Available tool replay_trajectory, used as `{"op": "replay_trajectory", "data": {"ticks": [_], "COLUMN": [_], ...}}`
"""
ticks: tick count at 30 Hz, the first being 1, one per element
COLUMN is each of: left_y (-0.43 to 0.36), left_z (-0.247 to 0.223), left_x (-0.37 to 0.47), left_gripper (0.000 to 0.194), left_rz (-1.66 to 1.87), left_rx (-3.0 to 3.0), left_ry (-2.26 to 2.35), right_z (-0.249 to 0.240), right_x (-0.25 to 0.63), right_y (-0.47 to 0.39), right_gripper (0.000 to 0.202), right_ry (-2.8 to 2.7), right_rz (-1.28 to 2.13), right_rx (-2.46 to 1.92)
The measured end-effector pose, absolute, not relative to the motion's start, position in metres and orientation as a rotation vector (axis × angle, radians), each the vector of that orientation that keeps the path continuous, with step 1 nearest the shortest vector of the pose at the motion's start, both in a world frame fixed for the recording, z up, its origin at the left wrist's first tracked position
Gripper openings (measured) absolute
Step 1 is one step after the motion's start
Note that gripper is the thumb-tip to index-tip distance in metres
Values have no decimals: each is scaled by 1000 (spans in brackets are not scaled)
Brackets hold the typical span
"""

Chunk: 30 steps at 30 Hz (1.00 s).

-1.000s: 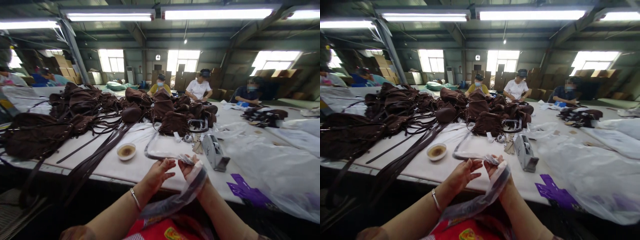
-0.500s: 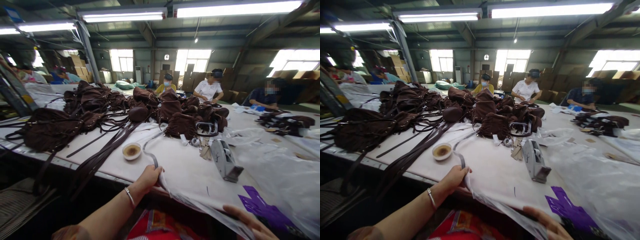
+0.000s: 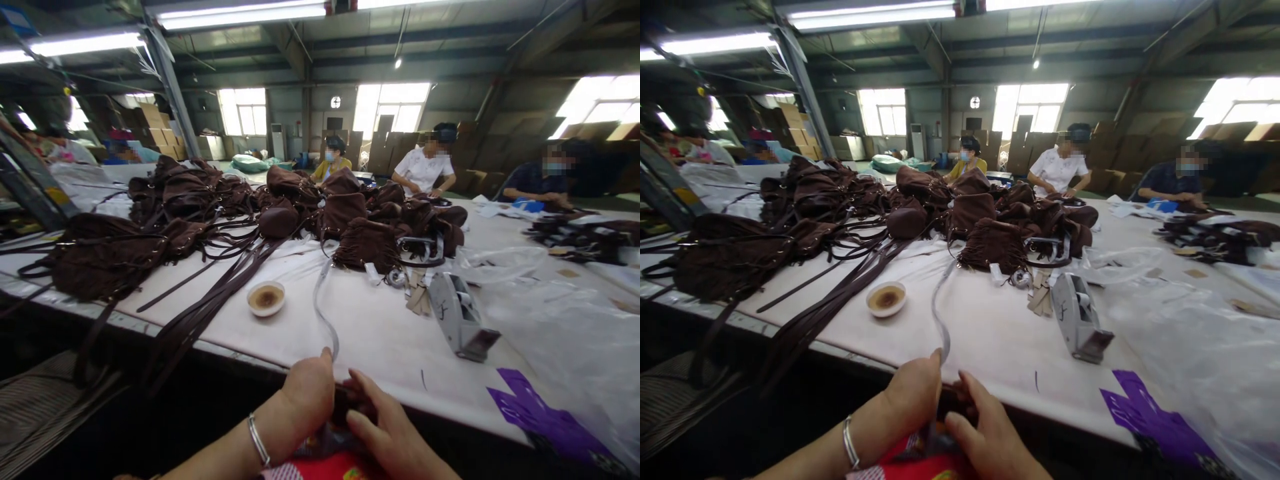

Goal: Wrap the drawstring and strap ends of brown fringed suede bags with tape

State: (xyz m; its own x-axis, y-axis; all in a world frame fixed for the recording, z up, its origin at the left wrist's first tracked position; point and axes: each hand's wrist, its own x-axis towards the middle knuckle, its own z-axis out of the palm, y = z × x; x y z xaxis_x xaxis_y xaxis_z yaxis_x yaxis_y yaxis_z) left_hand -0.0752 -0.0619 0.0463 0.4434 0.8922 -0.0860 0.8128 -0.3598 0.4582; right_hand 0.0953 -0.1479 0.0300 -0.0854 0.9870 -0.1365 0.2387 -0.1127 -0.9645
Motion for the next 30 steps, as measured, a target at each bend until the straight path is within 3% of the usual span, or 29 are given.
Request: {"op": "replay_trajectory", "data": {"ticks": [1,3,5,10,14,18,23,30], "left_y": [-64,-66,-66,-40,7,54,110,183], "left_z": [48,51,57,63,49,34,25,20], "left_x": [-72,-69,-71,-81,-58,-16,17,31], "left_gripper": [46,35,24,33,40,31,28,36], "left_rz": [249,237,256,514,717,880,921,934], "left_rx": [2250,2251,2277,2019,1248,691,559,480], "left_ry": [1408,1285,1159,1028,1133,1078,1149,1211], "right_z": [35,38,33,19,19,17,5,-9], "right_x": [80,65,66,86,84,76,86,95], "right_y": [-131,-101,-81,-71,-80,-82,-82,-85], "right_gripper": [56,38,36,29,36,46,61,59], "right_ry": [-1346,-1313,-1257,-844,-684,-806,-894,-1025], "right_rz": [1263,1219,1184,1433,1616,1625,1583,1407], "right_rx": [-1391,-1432,-1530,-1446,-1293,-1335,-1452,-1558]}}
